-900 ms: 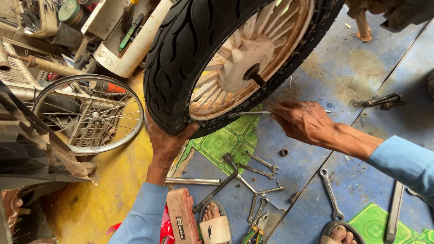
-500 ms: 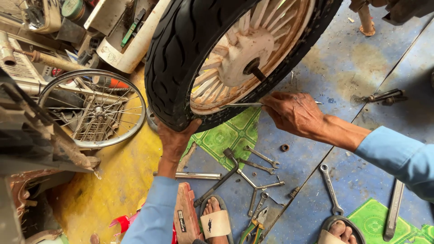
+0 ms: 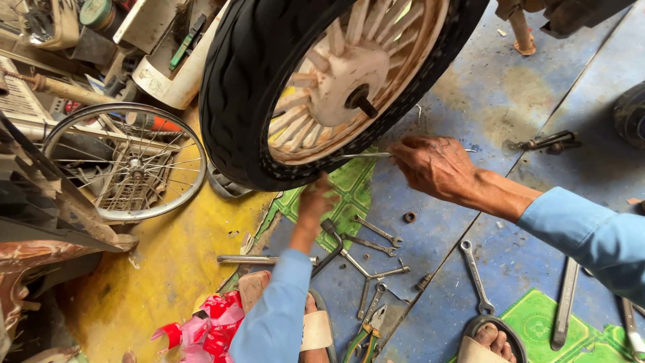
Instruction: The person uses a tire lever to pry the bead of a motorcycle tire onto a white alloy rim. They repeatedly insert the lever between the tire and rim, rotate the wheel, and work the tire bead over the rim edge until the tire is fully seated.
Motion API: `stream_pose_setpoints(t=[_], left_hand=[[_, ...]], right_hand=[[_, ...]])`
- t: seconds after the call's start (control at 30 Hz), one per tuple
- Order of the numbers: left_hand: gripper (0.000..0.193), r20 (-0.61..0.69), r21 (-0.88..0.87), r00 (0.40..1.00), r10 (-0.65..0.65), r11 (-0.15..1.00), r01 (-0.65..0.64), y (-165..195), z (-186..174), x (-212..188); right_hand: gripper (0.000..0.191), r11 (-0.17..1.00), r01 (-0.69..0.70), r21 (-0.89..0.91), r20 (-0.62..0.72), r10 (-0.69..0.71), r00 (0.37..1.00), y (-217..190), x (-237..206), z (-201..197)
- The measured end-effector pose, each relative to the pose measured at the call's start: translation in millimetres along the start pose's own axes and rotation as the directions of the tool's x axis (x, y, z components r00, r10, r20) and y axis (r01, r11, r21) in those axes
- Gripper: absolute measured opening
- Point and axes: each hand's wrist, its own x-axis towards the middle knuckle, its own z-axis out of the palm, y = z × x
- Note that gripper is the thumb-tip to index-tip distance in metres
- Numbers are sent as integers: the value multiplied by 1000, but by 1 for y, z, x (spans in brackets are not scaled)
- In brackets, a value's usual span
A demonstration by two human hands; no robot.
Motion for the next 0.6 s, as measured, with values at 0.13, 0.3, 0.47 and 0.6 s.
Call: stream_pose_setpoints(t=[0.13,0.3,0.47,0.6], left_hand=[[46,80,579,953,293,764,-284,39,6,-37],[60,364,931,644,673,-274,-240,73,-41,-28],[45,548,788,644,534,-587,-184,82,-62,-20],[42,537,814,634,557,-539,-216,83,-56,-21]], right_hand=[[16,1000,-17,2,20,17,1000,14,-2,3],[14,1000,10,-6,-2,-10,1000,23,3,9],[13,999,37,-20,5,-37,999,23,10,15],[20,996,79,-37,-67,-82,994,20,12,23]])
